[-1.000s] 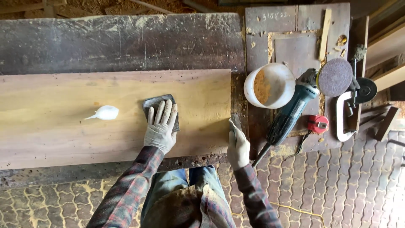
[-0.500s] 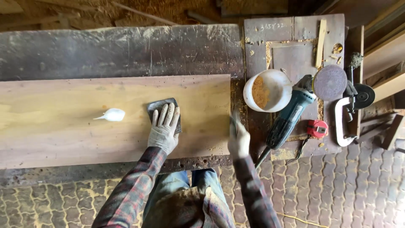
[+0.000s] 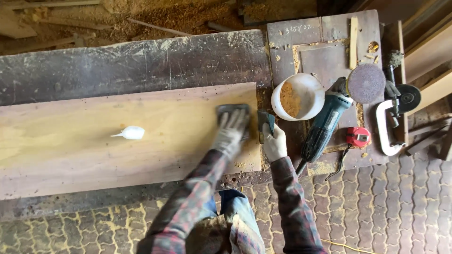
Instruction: Applying filler and then scraping and sanding a wooden plank to create a smooth finish.
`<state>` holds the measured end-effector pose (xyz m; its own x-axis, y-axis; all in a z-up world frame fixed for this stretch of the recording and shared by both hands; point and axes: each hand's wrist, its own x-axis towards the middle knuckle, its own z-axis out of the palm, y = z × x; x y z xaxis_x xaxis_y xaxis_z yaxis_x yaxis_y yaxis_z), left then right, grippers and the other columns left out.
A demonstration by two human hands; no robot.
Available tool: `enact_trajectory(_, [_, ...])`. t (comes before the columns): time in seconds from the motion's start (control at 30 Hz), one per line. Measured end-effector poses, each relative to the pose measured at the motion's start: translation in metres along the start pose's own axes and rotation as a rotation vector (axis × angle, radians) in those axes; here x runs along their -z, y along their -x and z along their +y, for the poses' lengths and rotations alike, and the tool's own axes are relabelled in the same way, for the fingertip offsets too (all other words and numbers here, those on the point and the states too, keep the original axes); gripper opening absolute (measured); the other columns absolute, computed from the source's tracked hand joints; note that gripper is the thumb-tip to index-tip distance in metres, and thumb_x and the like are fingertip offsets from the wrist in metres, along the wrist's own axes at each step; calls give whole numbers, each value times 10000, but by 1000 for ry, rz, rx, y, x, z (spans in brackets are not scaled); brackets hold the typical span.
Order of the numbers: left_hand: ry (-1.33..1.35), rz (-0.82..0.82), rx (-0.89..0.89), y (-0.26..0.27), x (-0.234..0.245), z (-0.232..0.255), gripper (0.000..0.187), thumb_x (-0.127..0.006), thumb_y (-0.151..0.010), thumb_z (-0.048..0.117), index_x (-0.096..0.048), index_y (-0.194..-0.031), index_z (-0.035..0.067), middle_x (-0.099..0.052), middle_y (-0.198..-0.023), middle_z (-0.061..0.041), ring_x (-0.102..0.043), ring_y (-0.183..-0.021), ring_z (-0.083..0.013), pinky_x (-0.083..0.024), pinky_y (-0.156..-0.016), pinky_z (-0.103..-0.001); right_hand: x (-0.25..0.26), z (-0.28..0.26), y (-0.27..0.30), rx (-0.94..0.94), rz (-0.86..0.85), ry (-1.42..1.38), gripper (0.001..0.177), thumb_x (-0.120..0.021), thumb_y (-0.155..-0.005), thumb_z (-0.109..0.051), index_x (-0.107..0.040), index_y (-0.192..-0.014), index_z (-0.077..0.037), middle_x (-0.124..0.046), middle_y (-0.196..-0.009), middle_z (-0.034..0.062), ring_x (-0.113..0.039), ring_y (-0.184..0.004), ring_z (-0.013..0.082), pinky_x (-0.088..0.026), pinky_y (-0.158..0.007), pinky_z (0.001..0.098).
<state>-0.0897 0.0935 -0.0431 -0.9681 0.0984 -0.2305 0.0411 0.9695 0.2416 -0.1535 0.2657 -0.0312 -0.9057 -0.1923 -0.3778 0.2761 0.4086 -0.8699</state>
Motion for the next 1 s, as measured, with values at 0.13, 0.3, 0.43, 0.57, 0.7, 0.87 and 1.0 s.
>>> enact_trajectory(0.13, [699, -3, 12, 19, -3, 34, 656, -546, -1012, 372, -344, -1594, 147, -195, -1702, -159, -142, -1556, -341, -31, -1204, -608, 4, 10, -3, 29, -15, 3, 212, -602, -1084, -164, -717, -1136, 6, -623, -862, 2, -494, -777, 96, -435, -690, 285])
enact_trajectory(0.3, [86, -8, -95, 0, 22, 26, 723, -566, -934, 336, -354, -1560, 43, -287, -1661, -175, -263, -1528, -328, -157, -1245, -526, 4, 7, -2, 88, -31, 12, 283, -565, -1044, -167, -685, -1256, -23, -742, -1035, 19, -607, -948, 93, -504, -864, 270])
enact_trajectory(0.43, [132, -75, -31, -3, 26, 35, 770, -586, -877, 395, -365, -1509, 14, -287, -1614, -196, -254, -1502, -339, -147, -1232, -530, 5, 16, -4, 36, -46, -88, 287, -562, -1046, -150, -683, -1274, -24, -746, -1109, 19, -620, -1003, 94, -502, -910, 266])
enact_trajectory(0.57, [-42, 81, -97, 8, 22, 33, 760, -606, -871, 287, -385, -1561, 56, -306, -1657, -176, -290, -1525, -311, -195, -1242, -510, 2, 51, -15, -4, -83, -365, 284, -559, -1054, -78, -666, -1300, 15, -706, -1186, 35, -600, -1055, 105, -488, -960, 270])
enact_trajectory(0.7, [73, -8, -52, -11, 24, 32, 819, -628, -841, 345, -365, -1528, -16, -288, -1628, -222, -276, -1503, -347, -196, -1229, -523, 4, 80, -22, -28, -123, -624, 300, -533, -1038, -8, -635, -1317, 35, -675, -1266, 38, -597, -1144, 117, -468, -1045, 271])
enact_trajectory(0.87, [-42, 92, -104, 13, 20, 36, 753, -605, -887, 303, -376, -1546, 23, -314, -1650, -197, -297, -1521, -332, -198, -1250, -515, 5, 83, -24, -39, -133, -554, 317, -544, -1027, -6, -630, -1331, 23, -668, -1251, 32, -595, -1138, 116, -469, -1038, 267])
enact_trajectory(1.0, [128, 38, -64, -10, 17, 35, 775, -599, -859, 313, -371, -1517, -29, -285, -1622, -233, -276, -1502, -356, -183, -1232, -530, 9, 72, -18, -14, -108, -324, 305, -566, -1031, -80, -647, -1315, -4, -696, -1178, 8, -600, -1054, 94, -488, -952, 248])
